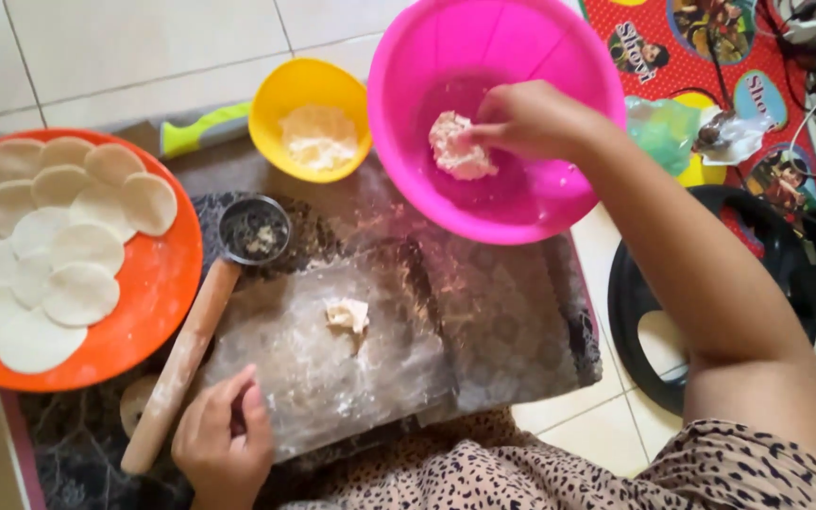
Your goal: Rolling out dough with a rolling pin and cutting it into uniform circles using a metal mold.
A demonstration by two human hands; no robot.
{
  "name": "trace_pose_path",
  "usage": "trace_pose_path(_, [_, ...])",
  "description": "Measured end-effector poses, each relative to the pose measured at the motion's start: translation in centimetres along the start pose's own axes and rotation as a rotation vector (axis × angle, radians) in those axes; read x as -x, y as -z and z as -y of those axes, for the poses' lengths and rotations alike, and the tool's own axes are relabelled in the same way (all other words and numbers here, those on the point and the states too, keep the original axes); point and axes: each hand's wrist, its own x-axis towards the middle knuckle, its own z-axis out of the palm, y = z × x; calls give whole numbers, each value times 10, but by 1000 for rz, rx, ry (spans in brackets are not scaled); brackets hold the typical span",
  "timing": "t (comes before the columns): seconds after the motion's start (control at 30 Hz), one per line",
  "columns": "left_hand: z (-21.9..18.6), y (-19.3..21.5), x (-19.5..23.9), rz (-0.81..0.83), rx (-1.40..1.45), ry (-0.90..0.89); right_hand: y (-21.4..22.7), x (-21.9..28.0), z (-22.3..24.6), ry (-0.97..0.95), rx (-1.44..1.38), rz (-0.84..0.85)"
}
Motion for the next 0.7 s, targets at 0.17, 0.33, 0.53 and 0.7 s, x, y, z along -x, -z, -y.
trace_pose_path(0.17, [2,-5,3,-47,-4,34,-9,-18,5,27,120,14])
trace_pose_path(0.33, [4,-5,3,-36,10,51,-17,-29,-6,150,151,-11])
trace_pose_path(0.53, [5,-6,2,-37,-12,32,-15,-25,-5,209,61,-15])
trace_pose_path(0.7, [5,-3,3,1,13,51,-13,-15,8,53,13,66])
